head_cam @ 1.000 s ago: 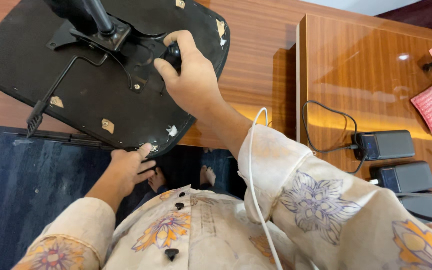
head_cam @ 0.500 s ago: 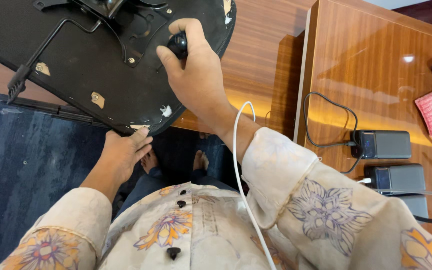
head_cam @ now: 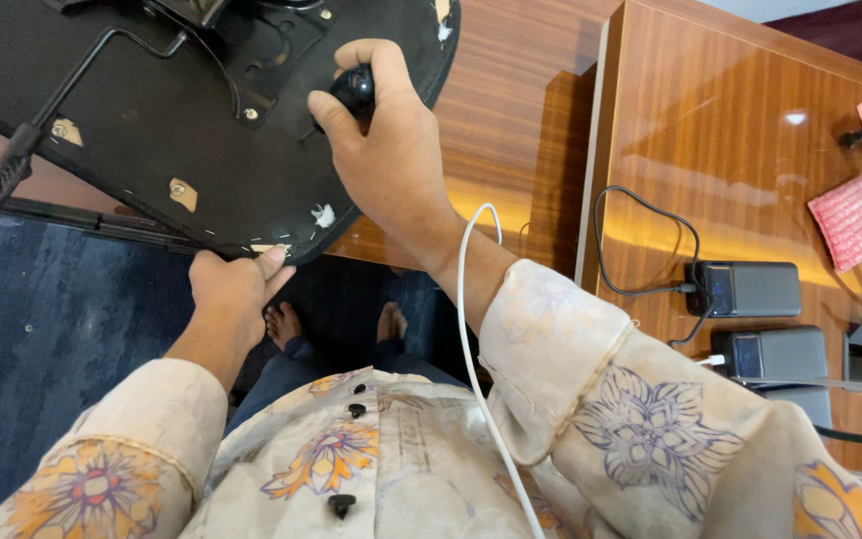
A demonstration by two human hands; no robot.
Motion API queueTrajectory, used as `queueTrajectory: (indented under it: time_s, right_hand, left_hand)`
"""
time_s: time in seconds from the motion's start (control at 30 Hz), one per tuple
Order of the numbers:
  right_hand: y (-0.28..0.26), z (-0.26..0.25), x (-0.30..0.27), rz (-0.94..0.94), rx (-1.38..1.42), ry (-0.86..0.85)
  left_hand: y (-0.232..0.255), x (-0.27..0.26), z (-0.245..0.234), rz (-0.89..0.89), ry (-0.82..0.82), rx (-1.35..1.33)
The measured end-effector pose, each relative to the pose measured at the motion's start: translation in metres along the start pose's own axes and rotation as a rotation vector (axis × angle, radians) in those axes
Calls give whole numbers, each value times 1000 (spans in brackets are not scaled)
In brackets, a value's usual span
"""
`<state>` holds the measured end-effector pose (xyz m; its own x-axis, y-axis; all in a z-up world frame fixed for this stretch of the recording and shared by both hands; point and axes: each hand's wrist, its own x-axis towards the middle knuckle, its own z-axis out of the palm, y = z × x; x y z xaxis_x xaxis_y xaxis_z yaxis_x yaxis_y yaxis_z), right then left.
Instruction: The person uses a screwdriver to tighten screws on the underside of an overturned chair base placed on a wooden table. The person repositions the chair once to access another screw and continues tightening.
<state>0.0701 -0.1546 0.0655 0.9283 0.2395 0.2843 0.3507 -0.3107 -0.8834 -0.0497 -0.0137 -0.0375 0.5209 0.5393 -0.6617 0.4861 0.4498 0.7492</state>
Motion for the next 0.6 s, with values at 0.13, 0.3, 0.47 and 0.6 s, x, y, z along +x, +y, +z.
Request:
queueTrajectory:
  time_s: [0.13, 0.3, 0.47, 0.6]
  right_hand:
    - [-1, -5, -9, -9, 1, 4]
    - [-4, -15, -22, 9, -22, 6]
    - [-10, -19, -35, -65, -37, -12]
    - [-19, -16, -41, -90, -12, -75]
  left_hand:
    - [2, 2, 7, 7, 39, -9]
    - [5, 9, 9, 30, -19, -27]
    - [3, 17, 14, 9, -13, 27]
    - [4, 21, 11, 23, -76, 38]
